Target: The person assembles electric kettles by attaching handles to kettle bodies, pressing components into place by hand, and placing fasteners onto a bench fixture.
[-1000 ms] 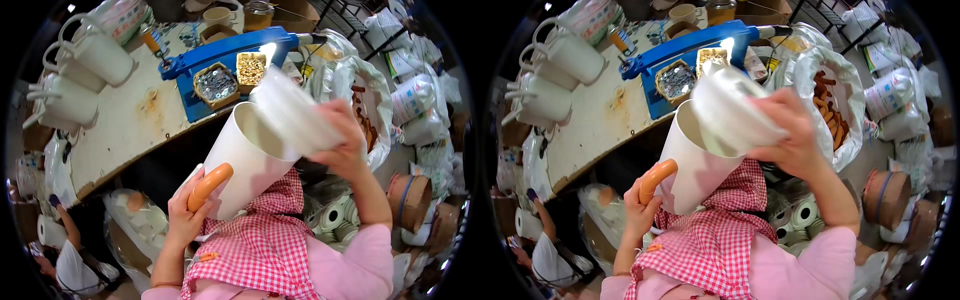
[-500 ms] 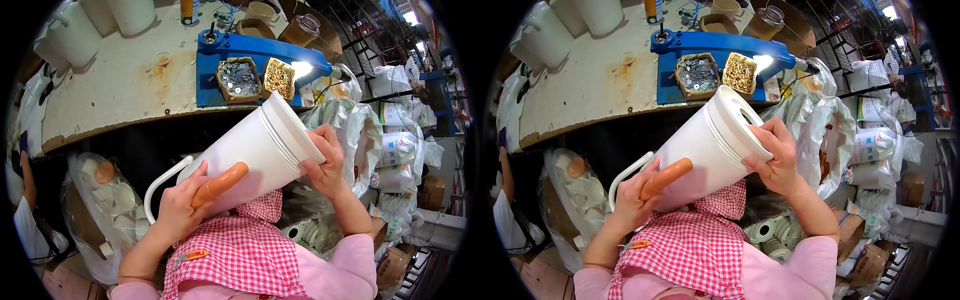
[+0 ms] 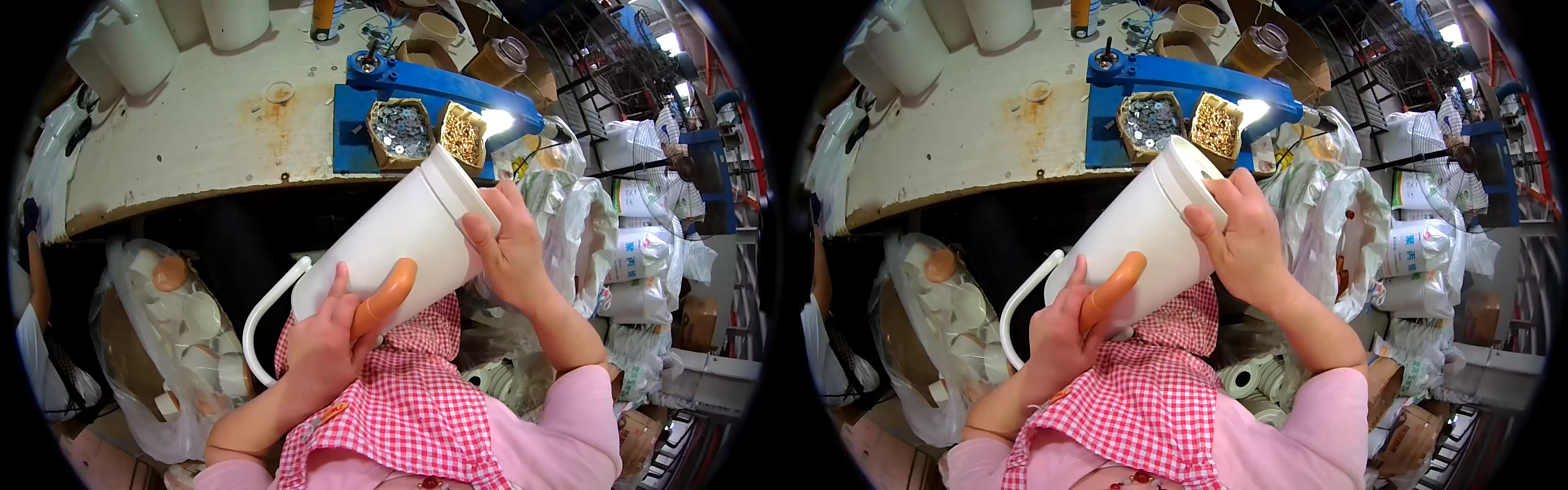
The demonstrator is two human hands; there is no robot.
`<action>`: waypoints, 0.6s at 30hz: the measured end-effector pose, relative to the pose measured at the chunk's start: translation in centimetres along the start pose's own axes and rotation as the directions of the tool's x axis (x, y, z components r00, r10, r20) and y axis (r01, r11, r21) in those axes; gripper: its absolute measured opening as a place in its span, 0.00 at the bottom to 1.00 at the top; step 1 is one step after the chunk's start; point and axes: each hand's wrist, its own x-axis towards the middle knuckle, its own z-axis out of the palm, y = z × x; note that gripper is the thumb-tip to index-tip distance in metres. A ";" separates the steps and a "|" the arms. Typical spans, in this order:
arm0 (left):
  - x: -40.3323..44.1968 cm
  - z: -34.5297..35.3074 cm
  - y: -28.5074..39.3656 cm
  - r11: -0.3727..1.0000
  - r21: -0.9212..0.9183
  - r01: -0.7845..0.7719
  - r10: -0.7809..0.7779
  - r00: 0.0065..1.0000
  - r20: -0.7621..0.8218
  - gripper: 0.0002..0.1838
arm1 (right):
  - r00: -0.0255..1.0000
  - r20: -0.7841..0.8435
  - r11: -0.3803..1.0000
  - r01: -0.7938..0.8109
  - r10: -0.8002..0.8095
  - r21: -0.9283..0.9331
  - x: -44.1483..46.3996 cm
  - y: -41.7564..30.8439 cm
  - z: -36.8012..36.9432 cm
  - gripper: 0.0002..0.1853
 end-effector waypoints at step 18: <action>0.1 -11.1 -0.7 0.980 0.184 -0.081 0.131 0.952 -0.276 0.26 | 0.953 0.287 0.531 -0.293 0.095 0.795 7.2 13.2 -0.5 0.43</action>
